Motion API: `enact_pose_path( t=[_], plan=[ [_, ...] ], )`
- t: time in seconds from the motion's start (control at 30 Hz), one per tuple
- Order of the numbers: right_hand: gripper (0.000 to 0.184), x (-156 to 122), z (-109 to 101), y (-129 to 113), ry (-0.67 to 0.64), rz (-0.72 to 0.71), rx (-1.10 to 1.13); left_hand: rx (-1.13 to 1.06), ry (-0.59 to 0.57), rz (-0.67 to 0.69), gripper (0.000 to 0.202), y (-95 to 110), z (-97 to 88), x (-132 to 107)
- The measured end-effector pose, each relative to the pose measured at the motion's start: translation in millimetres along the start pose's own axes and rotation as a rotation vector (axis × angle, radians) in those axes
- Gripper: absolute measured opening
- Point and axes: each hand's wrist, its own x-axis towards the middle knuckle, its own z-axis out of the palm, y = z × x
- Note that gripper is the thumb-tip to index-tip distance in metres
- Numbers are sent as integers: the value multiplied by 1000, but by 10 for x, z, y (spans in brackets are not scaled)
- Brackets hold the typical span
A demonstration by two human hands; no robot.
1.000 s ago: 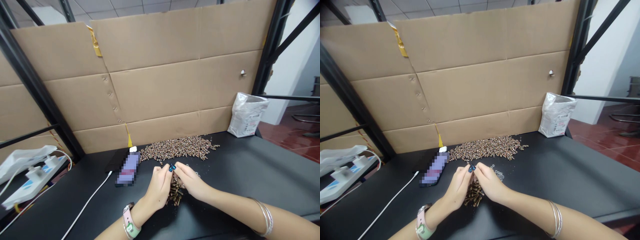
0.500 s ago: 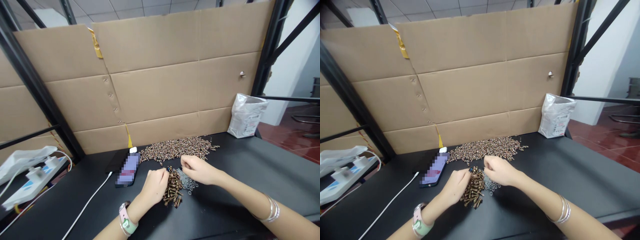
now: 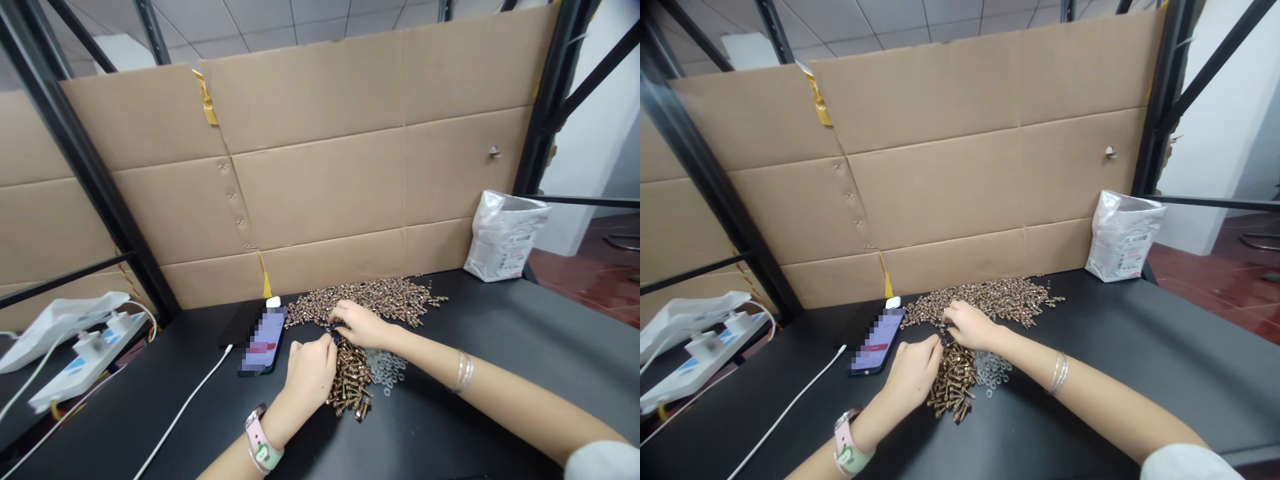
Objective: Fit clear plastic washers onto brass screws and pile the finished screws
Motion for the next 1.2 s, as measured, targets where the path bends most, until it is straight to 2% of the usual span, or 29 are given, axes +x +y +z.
enact_pose_path(
  t=[0.17,0.33,0.47,0.67,0.8,0.97,1.03,1.1,1.2],
  plan=[
    [16,205,140,37,-40,-36,57,-55,43,-5,25,-4,-27,-17],
    [19,101,93,34,34,19,146,-154,51,-61,4,-50,18,-31],
    [14,-96,-1,-35,103,129,243,-160,109,-40,9,-61,44,-28],
    [7,-388,-19,-298,144,323,655,-47,119,162,13,13,46,-34],
    [14,-453,-59,-388,206,304,744,42,108,257,16,48,47,-50],
    [19,-475,-131,-381,249,347,783,-45,133,266,31,72,21,-56],
    [31,-486,-109,-393,202,409,804,-91,143,286,34,92,7,-60],
    [42,-501,-64,-433,98,482,871,-120,142,315,36,114,-2,-66],
    [39,-530,-14,-530,25,540,1022,-143,136,345,37,137,-8,-80]
  ],
)
